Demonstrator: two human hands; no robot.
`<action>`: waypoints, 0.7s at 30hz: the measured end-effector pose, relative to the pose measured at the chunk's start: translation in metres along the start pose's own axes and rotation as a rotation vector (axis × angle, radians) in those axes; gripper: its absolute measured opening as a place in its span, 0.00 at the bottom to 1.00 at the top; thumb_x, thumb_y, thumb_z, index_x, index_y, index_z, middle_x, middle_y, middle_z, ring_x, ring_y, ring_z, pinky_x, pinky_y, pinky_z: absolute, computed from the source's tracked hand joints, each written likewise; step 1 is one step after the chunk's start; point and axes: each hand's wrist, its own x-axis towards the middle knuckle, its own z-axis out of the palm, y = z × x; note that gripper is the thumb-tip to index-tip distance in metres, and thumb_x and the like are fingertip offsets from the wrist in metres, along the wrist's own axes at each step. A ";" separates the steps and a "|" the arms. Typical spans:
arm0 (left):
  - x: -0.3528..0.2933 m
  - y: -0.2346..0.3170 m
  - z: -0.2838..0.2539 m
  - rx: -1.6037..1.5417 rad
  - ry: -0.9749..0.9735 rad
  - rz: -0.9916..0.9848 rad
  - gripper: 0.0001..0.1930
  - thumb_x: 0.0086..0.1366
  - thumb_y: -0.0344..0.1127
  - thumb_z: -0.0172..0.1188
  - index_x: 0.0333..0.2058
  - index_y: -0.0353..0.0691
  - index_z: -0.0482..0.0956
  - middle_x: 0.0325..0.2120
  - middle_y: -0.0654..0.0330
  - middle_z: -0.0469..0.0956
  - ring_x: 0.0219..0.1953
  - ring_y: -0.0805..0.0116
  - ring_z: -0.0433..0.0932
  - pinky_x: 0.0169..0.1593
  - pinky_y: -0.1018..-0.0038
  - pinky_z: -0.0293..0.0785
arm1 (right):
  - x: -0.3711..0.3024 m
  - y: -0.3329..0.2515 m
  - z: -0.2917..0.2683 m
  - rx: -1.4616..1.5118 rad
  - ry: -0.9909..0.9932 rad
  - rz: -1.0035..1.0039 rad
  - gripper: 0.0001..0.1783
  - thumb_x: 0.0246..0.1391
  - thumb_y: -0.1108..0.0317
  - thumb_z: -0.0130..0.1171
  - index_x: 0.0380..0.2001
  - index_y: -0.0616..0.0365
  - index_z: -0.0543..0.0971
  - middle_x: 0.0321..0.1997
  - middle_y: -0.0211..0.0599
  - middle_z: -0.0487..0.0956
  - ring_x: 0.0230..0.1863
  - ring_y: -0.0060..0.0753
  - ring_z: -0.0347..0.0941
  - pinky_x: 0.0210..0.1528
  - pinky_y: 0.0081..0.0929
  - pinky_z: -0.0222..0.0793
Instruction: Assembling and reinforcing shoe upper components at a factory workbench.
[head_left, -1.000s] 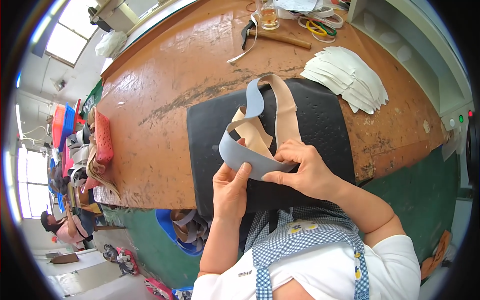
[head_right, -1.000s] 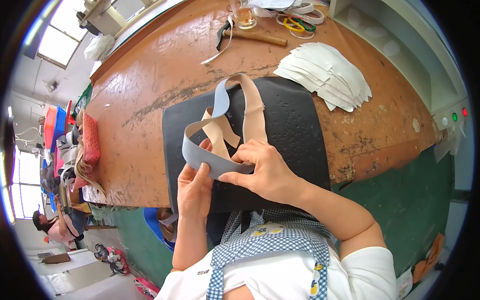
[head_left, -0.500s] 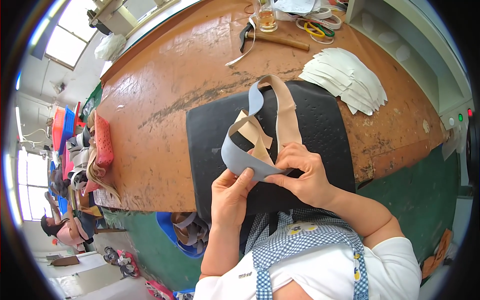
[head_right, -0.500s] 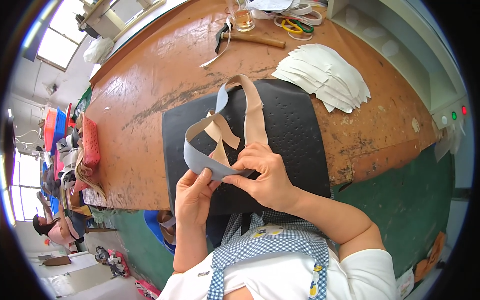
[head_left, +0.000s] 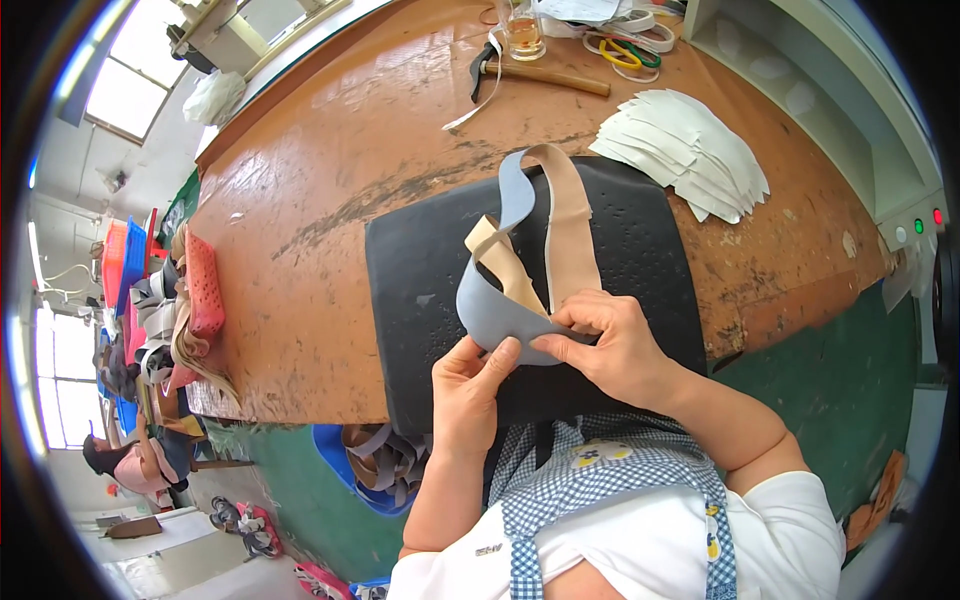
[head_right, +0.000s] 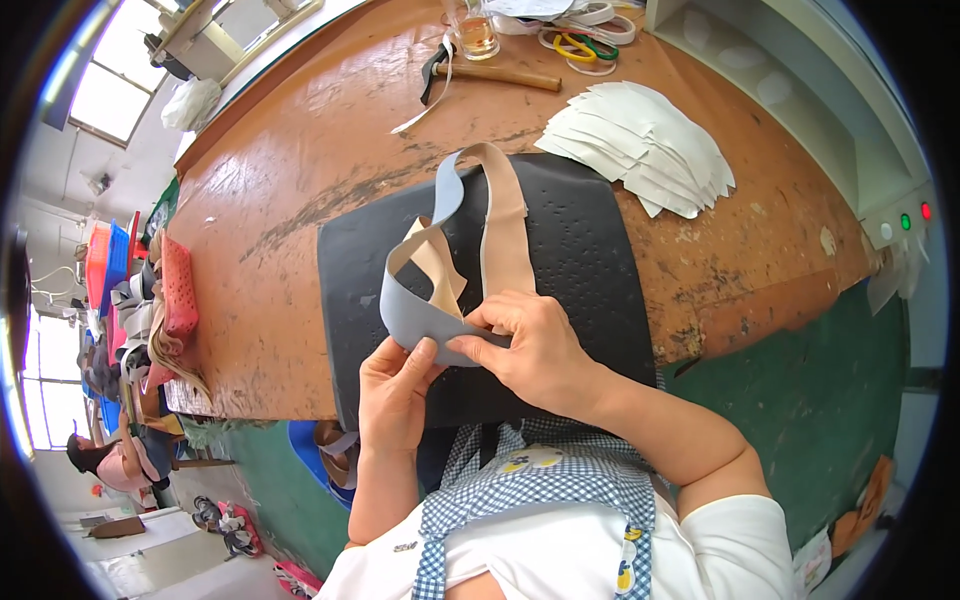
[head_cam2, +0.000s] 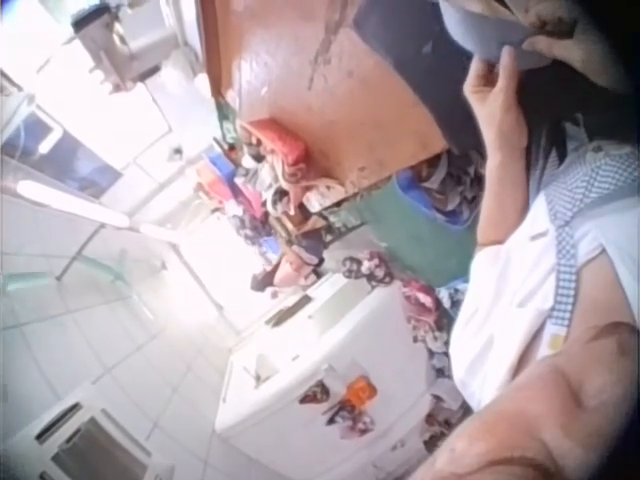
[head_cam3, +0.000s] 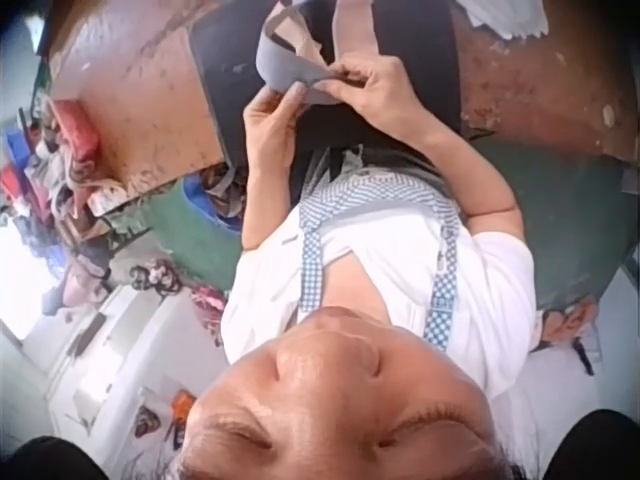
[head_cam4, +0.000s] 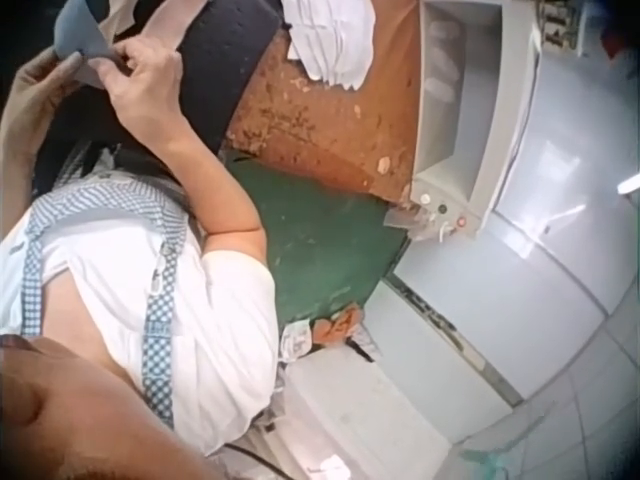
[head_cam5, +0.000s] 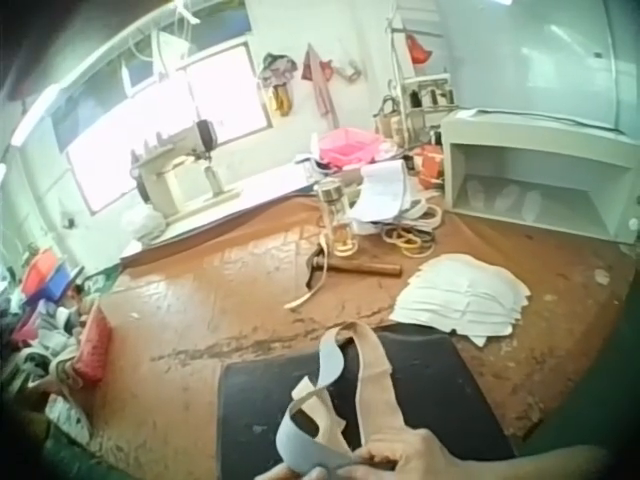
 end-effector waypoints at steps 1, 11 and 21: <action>0.000 0.000 0.001 0.000 -0.001 -0.003 0.12 0.64 0.28 0.64 0.46 0.34 0.81 0.39 0.62 0.82 0.39 0.75 0.80 0.45 0.77 0.76 | 0.000 0.001 -0.001 0.044 0.000 0.032 0.07 0.50 0.75 0.69 0.33 0.66 0.83 0.30 0.34 0.77 0.28 0.18 0.74 0.31 0.17 0.69; 0.012 0.006 -0.002 -0.154 -0.041 -0.098 0.13 0.64 0.27 0.63 0.47 0.33 0.77 0.40 0.58 0.81 0.41 0.70 0.81 0.49 0.71 0.78 | -0.004 0.005 -0.008 -0.148 -0.062 -0.164 0.06 0.51 0.75 0.68 0.31 0.66 0.81 0.30 0.35 0.76 0.32 0.18 0.73 0.33 0.19 0.69; 0.009 0.004 0.000 -0.072 -0.069 -0.026 0.11 0.59 0.23 0.67 0.42 0.32 0.81 0.37 0.60 0.83 0.39 0.75 0.80 0.48 0.75 0.76 | -0.006 0.006 -0.010 -0.080 -0.053 -0.062 0.07 0.51 0.74 0.67 0.30 0.67 0.80 0.26 0.35 0.76 0.26 0.21 0.72 0.29 0.24 0.67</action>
